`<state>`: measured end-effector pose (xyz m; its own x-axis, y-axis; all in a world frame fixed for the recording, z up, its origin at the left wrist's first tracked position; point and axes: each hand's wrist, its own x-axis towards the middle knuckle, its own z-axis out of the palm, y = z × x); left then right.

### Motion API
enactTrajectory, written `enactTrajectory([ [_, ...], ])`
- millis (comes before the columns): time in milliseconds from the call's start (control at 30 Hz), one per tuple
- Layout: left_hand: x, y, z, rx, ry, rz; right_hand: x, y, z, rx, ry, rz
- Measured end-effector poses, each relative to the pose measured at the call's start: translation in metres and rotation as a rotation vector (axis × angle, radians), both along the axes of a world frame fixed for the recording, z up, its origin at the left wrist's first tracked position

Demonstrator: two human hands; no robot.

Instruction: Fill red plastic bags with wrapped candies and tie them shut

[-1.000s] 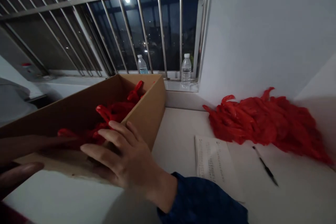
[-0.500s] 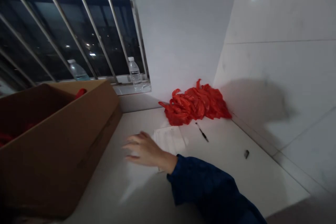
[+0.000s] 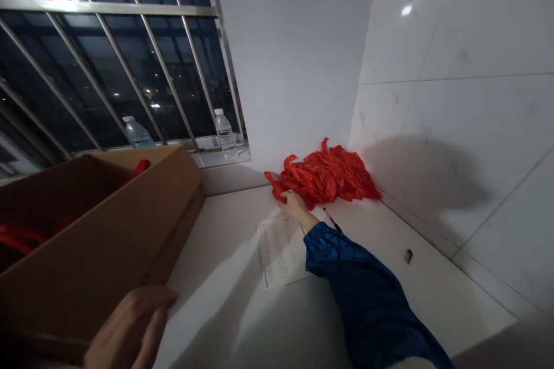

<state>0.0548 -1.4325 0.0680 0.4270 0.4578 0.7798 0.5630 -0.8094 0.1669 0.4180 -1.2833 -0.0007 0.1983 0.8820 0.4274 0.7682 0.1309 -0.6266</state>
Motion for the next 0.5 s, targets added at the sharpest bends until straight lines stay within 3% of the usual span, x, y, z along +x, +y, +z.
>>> enactTrajectory([
  [133,0.018,0.027,-0.004,-0.085,0.009,-0.073,-0.001,-0.037,0.022,0.184,0.020,0.109],
  [233,0.033,0.040,-0.006,-0.213,-0.001,-0.079,-0.009,-0.076,0.021,0.214,0.005,0.244],
  [300,0.047,0.046,-0.014,-0.303,0.003,-0.096,-0.016,-0.099,0.009,0.198,-0.054,0.353],
  [367,0.063,0.052,-0.026,-0.365,0.045,-0.105,-0.024,-0.115,-0.008,0.186,-0.137,0.370],
  [500,0.091,0.065,-0.051,-0.366,0.265,-0.101,-0.041,-0.129,-0.042,0.224,-0.185,0.192],
])
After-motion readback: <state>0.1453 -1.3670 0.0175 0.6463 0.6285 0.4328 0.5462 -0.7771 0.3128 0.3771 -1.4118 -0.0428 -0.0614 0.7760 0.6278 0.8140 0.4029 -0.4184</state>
